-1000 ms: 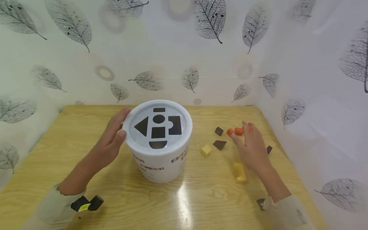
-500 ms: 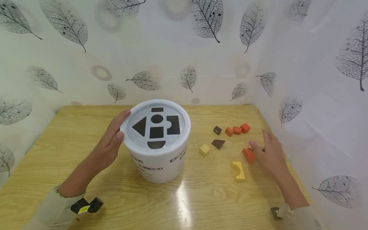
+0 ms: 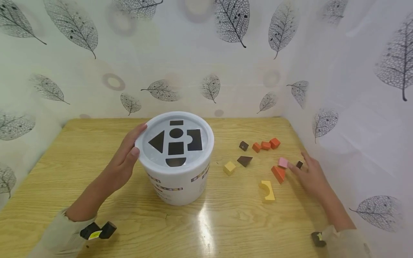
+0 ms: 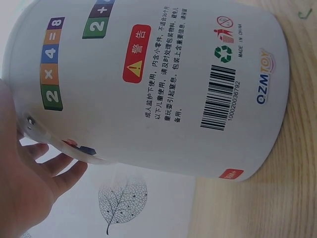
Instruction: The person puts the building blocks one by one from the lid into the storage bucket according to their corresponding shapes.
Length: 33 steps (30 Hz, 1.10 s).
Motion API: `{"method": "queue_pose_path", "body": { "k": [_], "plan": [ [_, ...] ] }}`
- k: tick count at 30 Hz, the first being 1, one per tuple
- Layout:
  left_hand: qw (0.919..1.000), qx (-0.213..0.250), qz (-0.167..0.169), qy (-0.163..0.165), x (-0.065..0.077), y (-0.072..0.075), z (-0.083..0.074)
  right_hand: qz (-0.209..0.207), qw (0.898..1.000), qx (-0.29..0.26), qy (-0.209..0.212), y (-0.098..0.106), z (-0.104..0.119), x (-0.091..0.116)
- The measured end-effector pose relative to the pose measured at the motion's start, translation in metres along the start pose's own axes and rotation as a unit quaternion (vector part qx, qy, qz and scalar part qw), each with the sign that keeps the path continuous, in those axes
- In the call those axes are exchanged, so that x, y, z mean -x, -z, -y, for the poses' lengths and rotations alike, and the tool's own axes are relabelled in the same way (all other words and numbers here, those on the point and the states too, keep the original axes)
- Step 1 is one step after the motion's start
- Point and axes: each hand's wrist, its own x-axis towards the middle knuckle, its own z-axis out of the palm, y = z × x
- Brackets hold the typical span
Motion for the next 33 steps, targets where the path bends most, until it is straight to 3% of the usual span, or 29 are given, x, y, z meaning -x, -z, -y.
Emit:
{"method": "queue_pose_path", "body": {
  "k": [6, 12, 21, 33],
  "plan": [
    [1.0000, 0.002, -0.001, -0.001, 0.001, -0.001, 0.000, 0.044, 0.998, 0.009, -0.038, 0.003, -0.010, 0.000],
    [1.0000, 0.000, -0.002, 0.007, 0.001, 0.000, 0.000, 0.055, 0.996, 0.028, -0.064, 0.005, -0.015, 0.000],
    [0.9999, 0.002, -0.003, 0.014, 0.002, -0.001, 0.001, 0.008, 0.997, 0.063, -0.036, 0.004, -0.015, -0.001],
    [0.9997, 0.016, -0.001, 0.019, 0.000, -0.001, 0.002, -0.019, 0.998, 0.045, -0.037, 0.003, -0.018, 0.001]
  ]
}}
